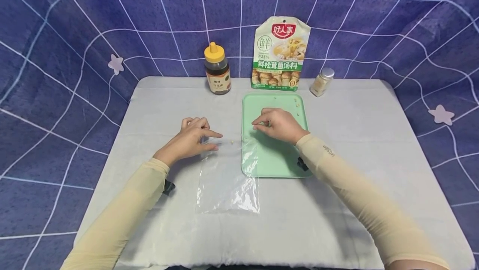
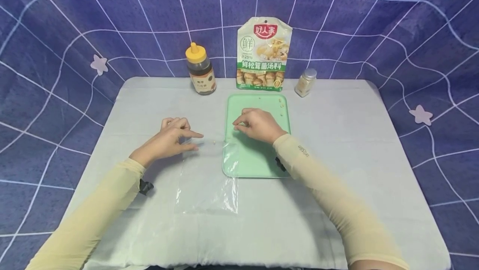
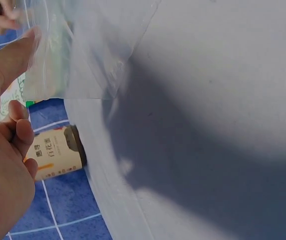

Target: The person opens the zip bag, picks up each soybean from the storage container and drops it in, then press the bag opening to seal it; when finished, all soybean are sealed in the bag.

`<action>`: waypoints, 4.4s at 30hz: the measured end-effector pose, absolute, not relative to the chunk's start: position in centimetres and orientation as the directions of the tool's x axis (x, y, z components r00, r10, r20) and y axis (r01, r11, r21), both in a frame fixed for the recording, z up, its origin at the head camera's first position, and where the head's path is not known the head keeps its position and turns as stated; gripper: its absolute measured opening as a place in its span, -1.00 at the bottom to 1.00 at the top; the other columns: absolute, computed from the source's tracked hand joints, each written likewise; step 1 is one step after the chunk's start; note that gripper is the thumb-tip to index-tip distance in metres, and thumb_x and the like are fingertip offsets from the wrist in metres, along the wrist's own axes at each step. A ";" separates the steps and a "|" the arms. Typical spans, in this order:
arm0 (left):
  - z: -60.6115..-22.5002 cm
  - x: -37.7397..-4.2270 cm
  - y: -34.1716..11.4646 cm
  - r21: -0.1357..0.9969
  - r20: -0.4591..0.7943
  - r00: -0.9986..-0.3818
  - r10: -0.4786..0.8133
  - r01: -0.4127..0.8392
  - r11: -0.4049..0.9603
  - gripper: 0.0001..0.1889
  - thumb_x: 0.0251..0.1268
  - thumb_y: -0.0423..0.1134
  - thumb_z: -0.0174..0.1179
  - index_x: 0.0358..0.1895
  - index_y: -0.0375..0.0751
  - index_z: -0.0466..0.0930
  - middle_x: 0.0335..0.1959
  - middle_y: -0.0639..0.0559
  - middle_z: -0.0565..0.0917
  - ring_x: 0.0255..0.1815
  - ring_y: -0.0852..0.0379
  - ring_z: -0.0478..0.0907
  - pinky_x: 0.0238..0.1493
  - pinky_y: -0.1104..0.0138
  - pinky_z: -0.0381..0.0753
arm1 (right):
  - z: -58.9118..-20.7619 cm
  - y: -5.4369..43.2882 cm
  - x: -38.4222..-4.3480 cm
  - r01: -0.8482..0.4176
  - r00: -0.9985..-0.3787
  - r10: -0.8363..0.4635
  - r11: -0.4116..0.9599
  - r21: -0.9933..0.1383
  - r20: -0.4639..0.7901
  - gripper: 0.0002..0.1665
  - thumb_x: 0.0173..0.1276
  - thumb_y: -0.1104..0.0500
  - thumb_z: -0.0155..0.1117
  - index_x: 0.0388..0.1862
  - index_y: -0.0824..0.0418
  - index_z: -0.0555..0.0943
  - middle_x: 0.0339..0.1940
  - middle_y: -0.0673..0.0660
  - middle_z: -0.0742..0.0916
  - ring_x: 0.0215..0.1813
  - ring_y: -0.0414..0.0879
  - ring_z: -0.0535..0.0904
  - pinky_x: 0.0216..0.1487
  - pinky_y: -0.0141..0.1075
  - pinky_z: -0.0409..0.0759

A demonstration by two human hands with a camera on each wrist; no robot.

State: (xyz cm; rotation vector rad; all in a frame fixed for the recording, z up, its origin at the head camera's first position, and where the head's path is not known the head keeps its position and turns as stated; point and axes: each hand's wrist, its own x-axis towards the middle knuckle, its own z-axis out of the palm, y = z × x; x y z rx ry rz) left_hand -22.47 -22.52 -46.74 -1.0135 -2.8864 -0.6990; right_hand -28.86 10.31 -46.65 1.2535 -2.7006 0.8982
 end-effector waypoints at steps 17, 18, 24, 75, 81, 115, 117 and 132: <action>-47.1 -22.5 -22.5 0.392 0.128 -0.801 0.584 0.582 0.712 -0.59 0.16 0.00 0.52 0.09 0.08 0.78 -0.31 -0.02 0.42 -0.28 0.16 0.21 0.14 -0.02 0.02 | -48.8 7.0 -29.4 -0.740 -0.613 -0.790 0.560 -0.373 0.030 -0.92 0.35 0.09 0.48 -0.22 0.00 0.85 -0.39 -0.15 0.64 -0.34 -0.29 0.56 -0.28 -0.30 0.57; -47.1 -22.5 -22.5 0.391 0.131 -0.799 0.586 0.585 0.711 -0.59 0.16 0.00 0.51 0.09 0.08 0.79 -0.31 -0.02 0.42 -0.28 0.16 0.21 0.14 -0.02 0.02 | -49.0 6.9 -29.4 -0.737 -0.617 -0.787 0.564 -0.372 0.028 -0.92 0.36 0.08 0.47 -0.22 0.00 0.85 -0.39 -0.15 0.63 -0.34 -0.29 0.56 -0.29 -0.30 0.57; -47.0 -22.6 -22.4 0.385 0.129 -0.801 0.584 0.583 0.715 -0.59 0.15 0.02 0.52 0.09 0.09 0.79 -0.31 -0.02 0.42 -0.27 0.17 0.21 0.17 -0.02 0.02 | -48.8 7.5 -29.5 -0.698 -0.663 -0.744 0.578 -0.422 0.078 -0.91 0.36 0.04 0.47 -0.23 -0.02 0.85 -0.38 -0.19 0.63 -0.33 -0.30 0.55 -0.27 -0.32 0.55; -46.7 -23.1 -22.0 0.495 -0.013 -0.814 0.581 0.500 0.711 -0.55 0.24 0.06 0.44 0.20 0.12 0.72 -0.54 0.20 0.41 -0.56 0.20 0.28 -0.50 0.23 0.32 | -50.8 21.5 -23.6 -0.609 -0.768 -0.613 0.612 -0.504 0.184 -0.83 0.19 0.09 0.61 -0.23 0.04 0.85 -0.42 -0.25 0.58 -0.44 -0.25 0.42 -0.42 -0.29 0.42; -47.0 -23.1 -22.3 0.466 0.000 -0.811 0.585 0.517 0.718 -0.54 0.19 0.09 0.47 0.16 0.12 0.75 -0.55 0.20 0.39 -0.58 0.21 0.27 -0.51 0.24 0.30 | -51.2 21.3 -23.7 -0.607 -0.771 -0.613 0.626 -0.489 0.172 -0.87 0.20 0.09 0.60 -0.26 0.03 0.85 -0.42 -0.24 0.57 -0.45 -0.25 0.43 -0.44 -0.29 0.41; -47.3 -23.3 -21.8 0.443 -0.058 -0.812 0.581 0.501 0.744 -0.52 0.11 0.11 0.52 0.12 0.10 0.77 -0.53 0.24 0.48 -0.62 0.21 0.30 -0.54 0.24 0.29 | -45.1 8.5 -25.5 -0.710 -0.645 -0.719 0.440 -0.550 0.258 -0.77 0.34 0.03 0.49 -0.10 0.09 0.83 -0.39 -0.16 0.57 -0.35 -0.24 0.50 -0.29 -0.33 0.50; -47.1 -23.4 -21.8 0.447 -0.050 -0.817 0.574 0.496 0.745 -0.52 0.10 0.10 0.53 0.11 0.10 0.77 -0.54 0.23 0.47 -0.63 0.21 0.29 -0.55 0.24 0.27 | -45.2 11.1 -25.7 -0.673 -0.688 -0.674 0.454 -0.584 0.270 -0.76 0.32 0.06 0.50 -0.09 0.12 0.82 -0.38 -0.15 0.60 -0.35 -0.23 0.51 -0.28 -0.31 0.52; -46.9 -23.7 -21.6 0.456 -0.048 -0.810 0.585 0.503 0.734 -0.51 0.09 0.12 0.53 0.12 0.12 0.77 -0.61 0.20 0.39 -0.67 0.25 0.15 -0.57 0.25 0.21 | -49.6 25.8 -22.3 -0.501 -0.820 -0.569 0.656 -0.565 0.067 -0.85 0.18 0.12 0.62 -0.24 0.01 0.86 -0.40 -0.24 0.74 -0.53 -0.24 0.48 -0.50 -0.32 0.41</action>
